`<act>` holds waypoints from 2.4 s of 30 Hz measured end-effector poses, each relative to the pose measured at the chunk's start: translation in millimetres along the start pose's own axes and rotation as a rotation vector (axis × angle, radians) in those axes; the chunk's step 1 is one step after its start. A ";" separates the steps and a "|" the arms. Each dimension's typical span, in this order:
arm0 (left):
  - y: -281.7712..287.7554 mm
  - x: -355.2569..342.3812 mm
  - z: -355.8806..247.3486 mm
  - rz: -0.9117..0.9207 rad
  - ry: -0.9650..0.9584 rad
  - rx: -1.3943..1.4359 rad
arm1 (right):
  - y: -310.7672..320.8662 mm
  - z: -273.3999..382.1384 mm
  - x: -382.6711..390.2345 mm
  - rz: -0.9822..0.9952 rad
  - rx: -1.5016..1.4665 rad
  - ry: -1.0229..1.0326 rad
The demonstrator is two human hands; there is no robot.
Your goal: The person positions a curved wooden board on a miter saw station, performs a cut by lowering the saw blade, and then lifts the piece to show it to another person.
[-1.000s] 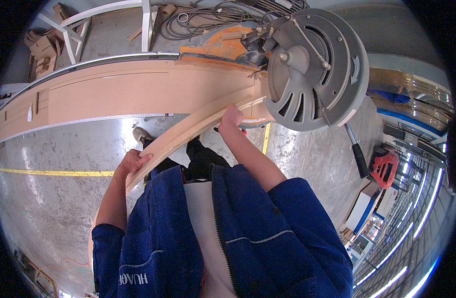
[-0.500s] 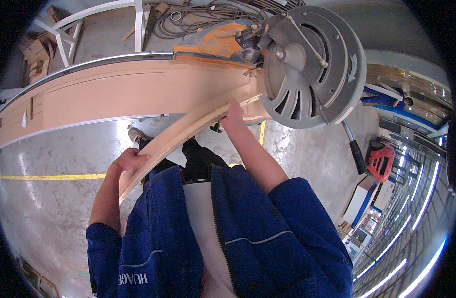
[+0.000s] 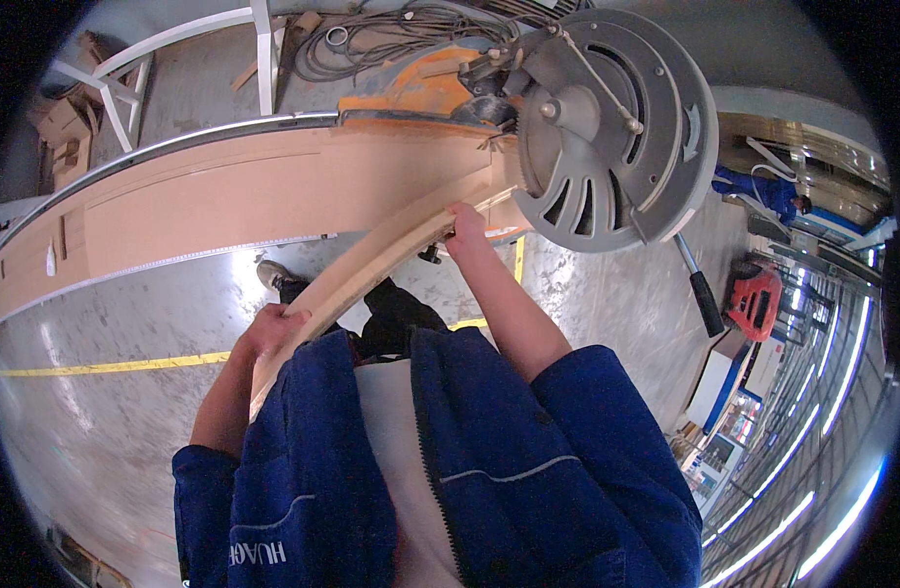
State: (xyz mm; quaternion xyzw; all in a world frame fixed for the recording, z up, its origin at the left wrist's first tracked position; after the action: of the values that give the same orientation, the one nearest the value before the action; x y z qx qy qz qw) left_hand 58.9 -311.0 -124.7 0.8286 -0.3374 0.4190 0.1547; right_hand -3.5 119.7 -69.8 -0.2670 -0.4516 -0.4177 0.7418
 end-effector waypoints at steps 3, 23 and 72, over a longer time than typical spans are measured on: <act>2.2 6.7 -3.7 -0.044 -0.032 -0.063 | 0.8 3.4 6.2 -0.064 -0.010 0.074; 2.4 18.4 -28.8 -0.009 0.030 -0.142 | 58.1 -6.6 5.3 -0.165 -0.113 0.284; 2.8 28.2 -39.5 -0.165 0.188 -0.286 | 72.7 -28.2 -76.7 -1.262 0.058 0.024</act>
State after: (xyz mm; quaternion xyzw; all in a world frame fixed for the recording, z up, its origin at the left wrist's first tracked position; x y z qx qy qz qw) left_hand 45.6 -303.8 -78.5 0.7803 -0.3084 0.4281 0.3358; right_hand 53.0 163.8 -152.3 0.0757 -0.5248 -0.7655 0.3646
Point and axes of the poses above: each hand's wrist, its own x-axis away from the middle knuckle, its own y-axis out of the back of the hand, z = x × y, the point moved 6 cm from there along -x, towards the middle knuckle, and after that the axes turned 8 degrees about -y, right-handed, at the moved point
